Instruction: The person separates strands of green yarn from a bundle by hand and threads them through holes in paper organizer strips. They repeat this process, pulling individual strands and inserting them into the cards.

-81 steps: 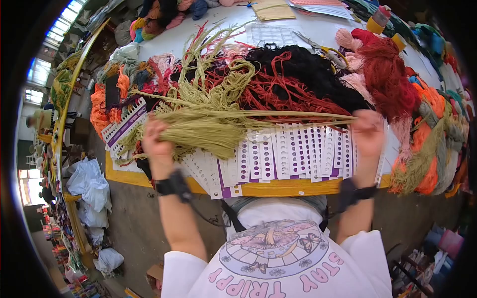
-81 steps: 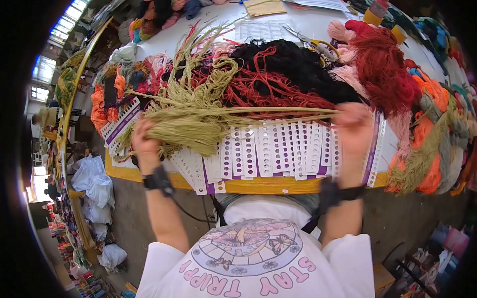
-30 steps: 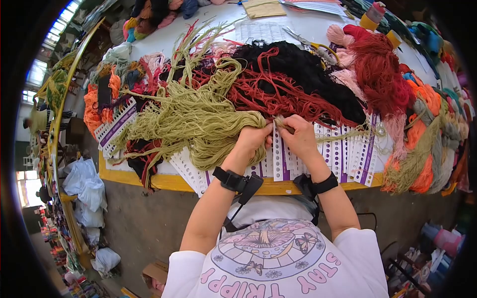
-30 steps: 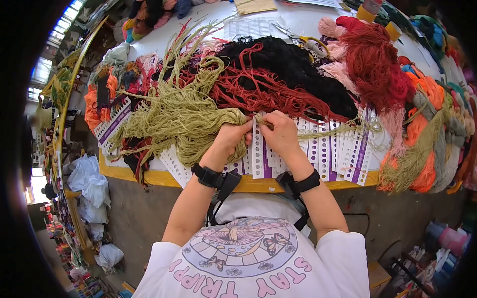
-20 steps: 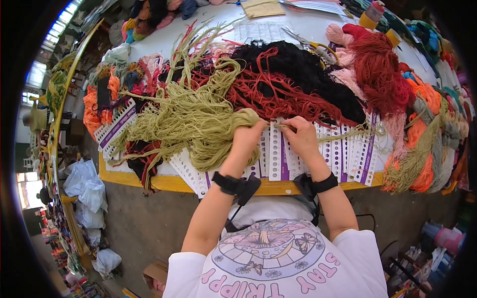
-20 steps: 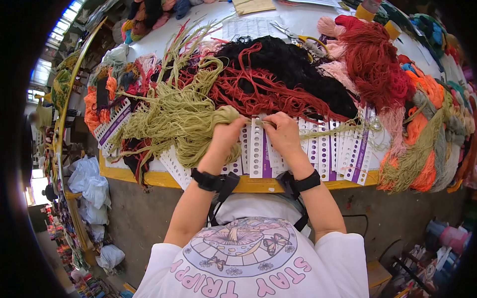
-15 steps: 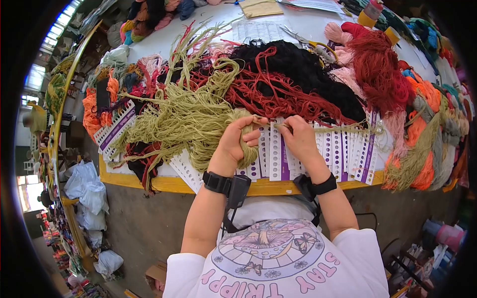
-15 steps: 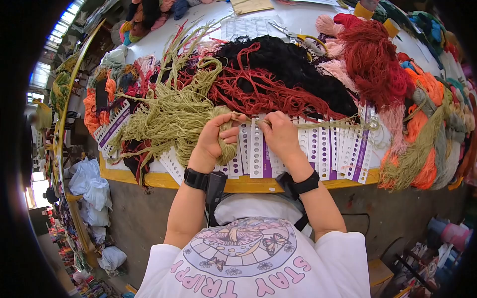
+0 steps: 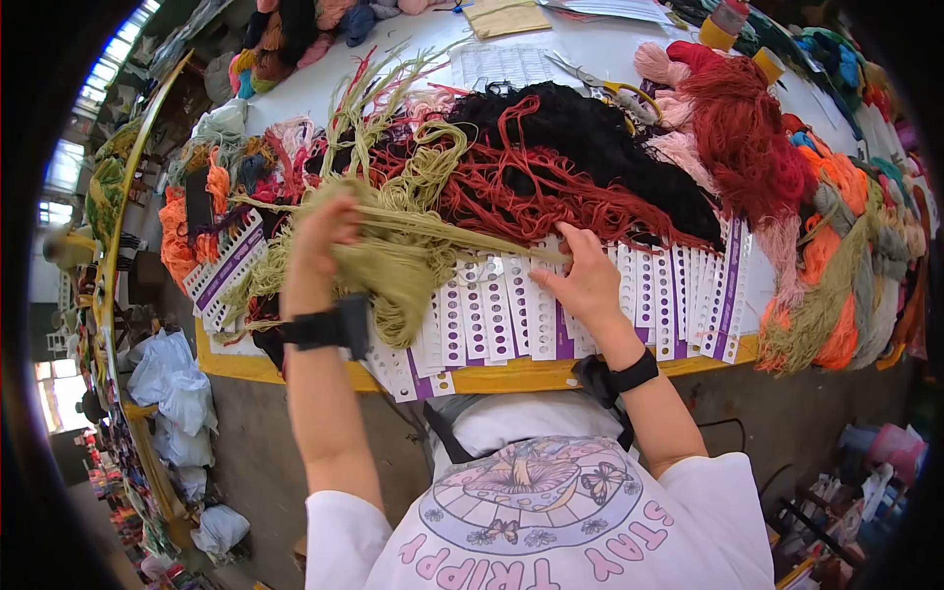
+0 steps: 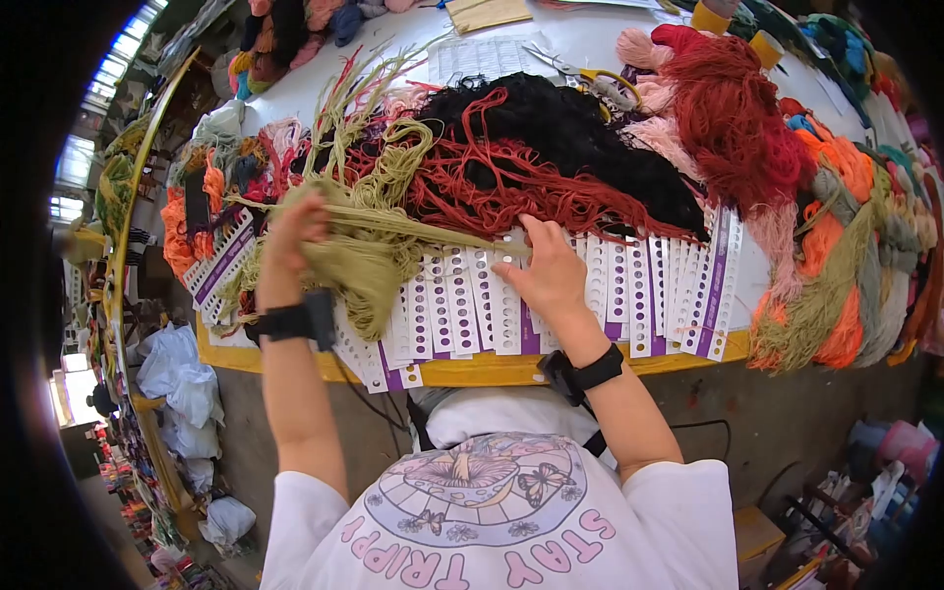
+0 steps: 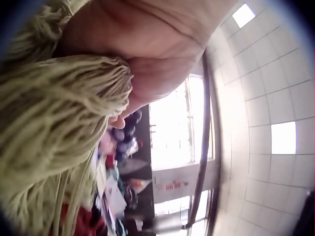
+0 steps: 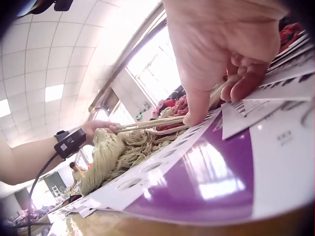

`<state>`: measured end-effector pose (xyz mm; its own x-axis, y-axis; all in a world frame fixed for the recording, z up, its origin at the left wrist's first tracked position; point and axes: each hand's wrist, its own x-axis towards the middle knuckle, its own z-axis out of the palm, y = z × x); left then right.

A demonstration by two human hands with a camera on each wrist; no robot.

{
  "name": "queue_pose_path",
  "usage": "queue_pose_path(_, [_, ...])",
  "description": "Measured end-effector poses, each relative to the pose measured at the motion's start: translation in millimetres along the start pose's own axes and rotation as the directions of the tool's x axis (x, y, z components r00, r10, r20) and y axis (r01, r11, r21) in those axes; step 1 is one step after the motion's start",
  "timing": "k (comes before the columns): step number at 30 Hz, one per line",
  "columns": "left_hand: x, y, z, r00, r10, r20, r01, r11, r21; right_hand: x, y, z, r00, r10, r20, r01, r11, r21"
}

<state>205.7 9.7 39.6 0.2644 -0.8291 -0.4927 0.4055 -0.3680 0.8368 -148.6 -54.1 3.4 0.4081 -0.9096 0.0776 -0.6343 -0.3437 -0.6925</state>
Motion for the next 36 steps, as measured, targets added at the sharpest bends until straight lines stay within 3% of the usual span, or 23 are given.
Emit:
queue_pose_path(2, [-2.9,24.9,-71.1,0.997,0.082,0.008,-0.079,0.982,-0.169,0.4,-1.5,-0.3,0.998,0.040,0.038,-0.040,0.999,-0.001])
queue_pose_path(3, [-8.0,28.0,-67.9,0.968,0.136,-0.209,-0.137,0.991,0.010,0.3,-2.6,-0.6,0.998,0.048,0.037,-0.048,0.999,0.008])
queue_pose_path(4, [-20.2,31.8,-56.7,0.888,0.220,-0.405,-0.151,0.969,0.194,0.0,-3.4,-1.5,0.998,0.054,0.037,-0.054,0.998,0.015])
queue_pose_path(5, [-32.6,35.4,-44.9,0.759,0.328,-0.563,-0.124,0.921,0.370,0.8,-4.2,-2.1,0.998,0.057,0.037,-0.058,0.998,0.023])
queue_pose_path(6, [-47.7,38.7,-15.5,0.808,0.140,-0.573,0.035,0.958,0.284,2.2,-3.9,-2.8,0.996,0.067,0.062,-0.071,0.995,0.064])
queue_pose_path(7, [-53.3,26.5,16.9,0.846,0.240,-0.476,-0.091,0.945,0.315,2.9,-3.1,-3.3,0.993,0.074,0.092,-0.083,0.991,0.104])
queue_pose_path(8, [-67.0,14.3,41.1,0.941,0.281,-0.190,-0.199,0.911,0.360,5.4,-5.1,-2.0,0.990,0.073,0.124,-0.091,0.985,0.145])
queue_pose_path(9, [-63.4,-2.4,59.3,0.973,0.219,0.072,-0.230,0.946,0.229,5.7,-11.4,-1.5,0.997,-0.024,0.076,-0.002,0.947,0.320])
queue_pose_path(10, [-68.3,-11.4,90.5,0.948,0.197,0.251,-0.235,0.963,0.134,6.5,-24.6,-4.2,0.989,0.005,0.150,-0.079,0.866,0.494])
queue_pose_path(12, [-71.9,-29.9,132.2,0.916,0.172,0.363,-0.186,0.982,0.005,2.3,-60.3,-13.0,0.949,0.039,0.312,-0.270,0.604,0.749])
queue_pose_path(14, [-78.9,-38.1,154.0,0.901,0.108,0.420,-0.063,0.991,-0.119,-2.0,-74.9,-12.2,0.951,0.020,0.307,-0.271,0.530,0.804])
queue_pose_path(15, [-83.9,-36.3,162.6,0.907,0.155,0.392,-0.124,0.987,-0.103,-3.3,-77.9,-10.9,0.951,0.033,0.307,-0.278,0.524,0.805])
queue_pose_path(20, [-91.5,-35.7,163.6,0.931,0.144,0.336,-0.096,0.983,-0.155,-9.7,-80.6,-13.7,0.949,0.083,0.305,-0.313,0.384,0.869])
queue_pose_path(23, [-91.5,-36.8,160.6,0.940,0.150,0.306,-0.105,0.982,-0.158,-10.8,-76.2,-14.2,0.957,0.087,0.278,-0.290,0.376,0.880])
queue_pose_path(29, [-89.0,-40.2,156.3,0.946,0.168,0.278,-0.116,0.974,-0.194,-11.0,-66.3,-11.6,0.974,0.000,0.226,-0.216,0.293,0.931])
queue_pose_path(32, [-87.7,-43.5,154.9,0.941,0.151,0.303,-0.068,0.961,-0.268,-13.3,-72.0,-13.1,0.975,-0.033,0.219,-0.197,0.321,0.926])
queue_pose_path(35, [-83.0,-50.2,154.5,0.943,0.156,0.294,-0.066,0.954,-0.294,-12.7,-71.1,-12.2,0.968,0.021,0.251,-0.246,0.287,0.926])
queue_pose_path(36, [-82.5,-51.4,154.6,0.946,0.159,0.281,-0.073,0.953,-0.295,-12.1,-70.0,-12.4,0.964,0.027,0.266,-0.258,0.349,0.901])
